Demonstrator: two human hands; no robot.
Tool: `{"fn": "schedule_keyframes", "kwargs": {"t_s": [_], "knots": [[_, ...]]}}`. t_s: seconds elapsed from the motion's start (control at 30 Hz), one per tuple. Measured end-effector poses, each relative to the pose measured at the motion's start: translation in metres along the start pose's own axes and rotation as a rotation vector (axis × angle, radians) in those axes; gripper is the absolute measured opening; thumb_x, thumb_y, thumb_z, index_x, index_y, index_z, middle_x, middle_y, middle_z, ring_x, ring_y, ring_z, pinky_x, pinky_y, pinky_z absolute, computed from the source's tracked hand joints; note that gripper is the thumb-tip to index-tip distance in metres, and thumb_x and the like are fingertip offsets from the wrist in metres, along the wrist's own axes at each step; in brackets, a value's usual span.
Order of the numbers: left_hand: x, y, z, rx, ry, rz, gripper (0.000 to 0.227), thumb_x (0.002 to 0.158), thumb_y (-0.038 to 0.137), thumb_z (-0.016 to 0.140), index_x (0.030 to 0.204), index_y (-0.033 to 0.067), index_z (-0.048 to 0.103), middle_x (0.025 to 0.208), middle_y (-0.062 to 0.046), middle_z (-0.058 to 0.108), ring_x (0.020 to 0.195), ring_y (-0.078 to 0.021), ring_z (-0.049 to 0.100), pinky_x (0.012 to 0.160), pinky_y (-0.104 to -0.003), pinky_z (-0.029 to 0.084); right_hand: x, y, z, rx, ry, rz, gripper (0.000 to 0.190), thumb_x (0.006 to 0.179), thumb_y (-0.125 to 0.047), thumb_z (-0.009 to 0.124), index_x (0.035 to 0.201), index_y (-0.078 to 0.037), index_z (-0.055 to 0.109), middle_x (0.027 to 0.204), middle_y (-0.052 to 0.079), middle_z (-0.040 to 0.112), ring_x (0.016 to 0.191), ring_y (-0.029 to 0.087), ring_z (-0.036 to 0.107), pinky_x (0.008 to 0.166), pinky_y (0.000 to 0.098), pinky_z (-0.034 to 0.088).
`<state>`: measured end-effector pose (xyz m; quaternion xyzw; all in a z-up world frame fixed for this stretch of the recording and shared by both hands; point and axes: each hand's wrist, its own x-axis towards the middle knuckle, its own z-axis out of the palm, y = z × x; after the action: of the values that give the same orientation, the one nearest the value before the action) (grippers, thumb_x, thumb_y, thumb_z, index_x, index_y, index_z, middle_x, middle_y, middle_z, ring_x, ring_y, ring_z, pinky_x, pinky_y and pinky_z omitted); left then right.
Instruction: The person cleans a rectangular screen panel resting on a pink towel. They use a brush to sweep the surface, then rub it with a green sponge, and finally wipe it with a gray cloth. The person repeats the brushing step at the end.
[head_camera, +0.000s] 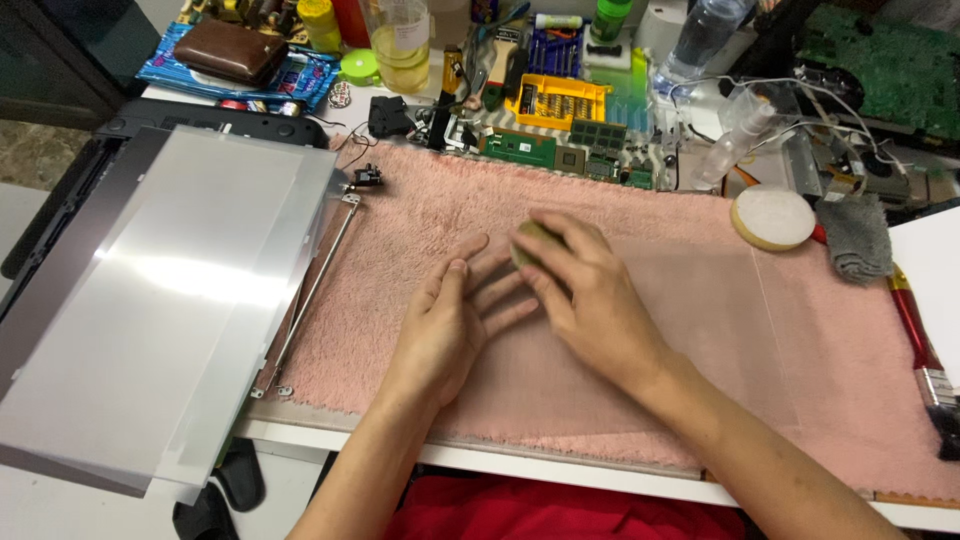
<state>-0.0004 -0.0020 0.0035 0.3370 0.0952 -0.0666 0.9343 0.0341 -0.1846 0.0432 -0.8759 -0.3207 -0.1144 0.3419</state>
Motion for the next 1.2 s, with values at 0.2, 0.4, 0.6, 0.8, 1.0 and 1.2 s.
{"fn": "schedule_keyframes", "kwargs": {"t_s": [0.2, 0.4, 0.6, 0.8, 1.0, 1.2], "knots": [[-0.003, -0.001, 0.008, 0.107, 0.134, 0.027, 0.051, 0.121, 0.026, 0.036, 0.163, 0.001, 0.05, 0.154, -0.028, 0.075, 0.129, -0.0403, 0.08, 0.101, -0.047, 0.067, -0.091, -0.04, 0.004, -0.053, -0.059, -0.064, 0.048, 0.106, -0.009, 0.076, 0.154, -0.01, 0.071, 0.162, 0.024, 0.064, 0.148, 0.044, 0.063, 0.129, 0.0546, 0.048], [-0.003, 0.0, 0.009, 0.117, 0.131, 0.021, 0.051, 0.12, 0.025, 0.035, 0.163, 0.0012, 0.049, 0.155, -0.03, 0.072, 0.13, -0.0442, 0.079, 0.099, -0.059, 0.071, -0.135, -0.049, -0.025, 0.007, -0.165, -0.124, 0.042, 0.104, -0.013, 0.081, 0.146, -0.013, 0.077, 0.163, 0.021, 0.063, 0.151, 0.041, 0.063, 0.128, 0.0512, 0.053], [-0.001, -0.002, 0.004, 0.099, 0.121, 0.021, 0.053, 0.12, 0.025, 0.033, 0.165, 0.0, 0.046, 0.16, -0.033, 0.069, 0.135, -0.0487, 0.076, 0.104, -0.064, 0.068, -0.042, -0.003, -0.042, -0.073, 0.017, 0.023, 0.039, 0.11, -0.011, 0.071, 0.148, -0.008, 0.076, 0.157, 0.019, 0.067, 0.147, 0.036, 0.066, 0.127, 0.0494, 0.049], [-0.003, 0.003, 0.01, 0.119, 0.094, 0.055, 0.059, 0.12, 0.019, 0.033, 0.173, -0.0068, 0.036, 0.166, -0.042, 0.058, 0.143, -0.0647, 0.065, 0.11, -0.081, 0.058, -0.028, 0.005, -0.02, -0.052, -0.044, 0.248, 0.042, 0.112, -0.02, 0.072, 0.153, -0.013, 0.076, 0.157, 0.023, 0.07, 0.152, 0.048, 0.061, 0.122, 0.0614, 0.055], [-0.009, 0.011, 0.024, 0.173, 0.22, -0.032, 0.055, 0.12, 0.023, 0.032, 0.166, -0.0022, 0.049, 0.155, -0.032, 0.072, 0.134, -0.0477, 0.078, 0.11, -0.063, 0.069, -0.136, -0.029, -0.021, -0.219, -0.035, -0.013, 0.041, 0.104, -0.019, 0.078, 0.145, -0.011, 0.077, 0.162, 0.021, 0.064, 0.143, 0.042, 0.066, 0.122, 0.0578, 0.052], [-0.008, 0.008, 0.02, 0.17, 0.195, -0.015, 0.054, 0.119, 0.021, 0.033, 0.165, -0.0022, 0.049, 0.159, -0.034, 0.071, 0.135, -0.0513, 0.076, 0.107, -0.068, 0.068, -0.105, -0.006, -0.065, 0.027, -0.063, 0.066, 0.037, 0.101, -0.02, 0.083, 0.138, -0.015, 0.081, 0.154, 0.015, 0.074, 0.145, 0.032, 0.072, 0.123, 0.0467, 0.055]]}}
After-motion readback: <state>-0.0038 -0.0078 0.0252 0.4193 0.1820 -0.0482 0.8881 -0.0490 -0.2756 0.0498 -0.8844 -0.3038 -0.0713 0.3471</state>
